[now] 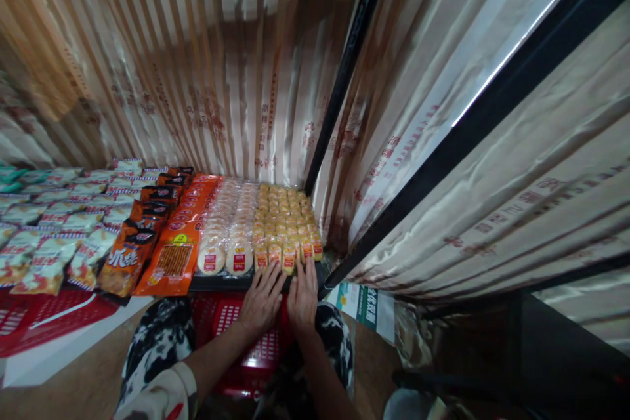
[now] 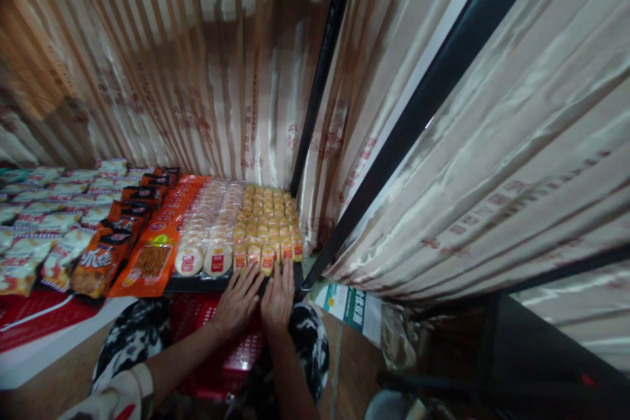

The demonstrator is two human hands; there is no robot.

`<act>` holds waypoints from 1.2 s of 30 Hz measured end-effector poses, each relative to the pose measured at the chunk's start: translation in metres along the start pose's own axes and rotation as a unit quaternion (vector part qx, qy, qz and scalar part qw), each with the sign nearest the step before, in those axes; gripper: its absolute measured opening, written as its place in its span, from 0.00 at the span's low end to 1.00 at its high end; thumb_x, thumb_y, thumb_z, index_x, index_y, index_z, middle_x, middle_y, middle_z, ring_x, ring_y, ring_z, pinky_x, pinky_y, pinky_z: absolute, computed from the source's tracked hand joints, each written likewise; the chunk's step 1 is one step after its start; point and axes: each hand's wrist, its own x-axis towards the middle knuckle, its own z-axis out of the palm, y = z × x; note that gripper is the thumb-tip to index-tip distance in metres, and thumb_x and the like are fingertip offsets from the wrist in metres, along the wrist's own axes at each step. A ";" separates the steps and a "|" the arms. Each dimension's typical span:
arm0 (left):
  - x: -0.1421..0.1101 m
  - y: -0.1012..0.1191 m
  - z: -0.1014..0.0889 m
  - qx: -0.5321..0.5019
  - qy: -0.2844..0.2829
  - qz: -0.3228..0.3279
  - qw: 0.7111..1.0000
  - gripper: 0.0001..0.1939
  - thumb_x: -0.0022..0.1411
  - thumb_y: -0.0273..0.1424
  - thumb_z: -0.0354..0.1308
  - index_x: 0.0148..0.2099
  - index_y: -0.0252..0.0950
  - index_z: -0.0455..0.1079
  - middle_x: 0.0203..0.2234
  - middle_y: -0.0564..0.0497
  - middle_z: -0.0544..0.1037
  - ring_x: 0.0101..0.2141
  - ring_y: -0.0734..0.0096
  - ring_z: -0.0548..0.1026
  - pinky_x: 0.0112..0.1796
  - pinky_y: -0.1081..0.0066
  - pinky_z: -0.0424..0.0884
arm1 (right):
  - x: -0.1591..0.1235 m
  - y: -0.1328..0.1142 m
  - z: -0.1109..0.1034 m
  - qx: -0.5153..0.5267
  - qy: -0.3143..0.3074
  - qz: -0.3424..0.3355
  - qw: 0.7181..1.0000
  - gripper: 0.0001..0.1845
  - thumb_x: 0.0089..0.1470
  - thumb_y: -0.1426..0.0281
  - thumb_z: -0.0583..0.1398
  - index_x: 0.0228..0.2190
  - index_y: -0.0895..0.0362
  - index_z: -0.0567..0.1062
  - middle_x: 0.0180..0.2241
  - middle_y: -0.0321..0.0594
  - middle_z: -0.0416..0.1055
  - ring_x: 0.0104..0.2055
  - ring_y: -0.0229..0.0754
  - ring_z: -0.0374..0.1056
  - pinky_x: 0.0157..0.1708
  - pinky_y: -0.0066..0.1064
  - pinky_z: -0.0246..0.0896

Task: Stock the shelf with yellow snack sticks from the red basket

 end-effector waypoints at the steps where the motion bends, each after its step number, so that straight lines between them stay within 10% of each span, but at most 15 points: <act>1: 0.000 0.000 0.000 0.000 0.002 0.002 1.000 0.25 0.65 0.30 0.43 0.63 0.37 0.52 0.62 0.45 0.54 0.63 0.60 0.48 0.58 0.56 0.49 | 0.002 0.000 -0.001 -0.008 0.000 0.011 1.000 0.25 0.61 0.70 0.43 0.58 0.61 0.57 0.63 0.51 0.46 0.66 0.50 0.38 0.57 0.52 0.49; 13: 0.016 0.002 0.007 0.014 0.025 0.008 1.000 0.25 0.64 0.33 0.45 0.62 0.36 0.54 0.62 0.46 0.56 0.62 0.60 0.49 0.60 0.56 0.47 | 0.034 0.005 -0.001 -0.072 -0.034 0.033 0.996 0.27 0.61 0.66 0.41 0.60 0.60 0.54 0.65 0.48 0.40 0.66 0.49 0.32 0.59 0.49 0.45; 23: 0.035 -0.003 0.012 0.000 0.002 0.001 1.000 0.24 0.63 0.35 0.48 0.60 0.37 0.58 0.63 0.48 0.53 0.63 0.58 0.46 0.60 0.54 0.46 | 0.082 0.006 0.003 -0.115 -0.061 0.024 0.991 0.27 0.62 0.65 0.40 0.56 0.62 0.63 0.60 0.46 0.55 0.66 0.48 0.34 0.60 0.48 0.40; 36: 0.036 -0.005 0.022 0.032 0.013 0.013 0.999 0.23 0.63 0.34 0.46 0.60 0.37 0.58 0.62 0.47 0.55 0.62 0.59 0.51 0.60 0.55 0.46 | 0.072 0.016 0.010 -0.117 -0.025 0.000 0.993 0.25 0.62 0.66 0.42 0.54 0.61 0.65 0.55 0.46 0.64 0.64 0.48 0.42 0.58 0.47 0.43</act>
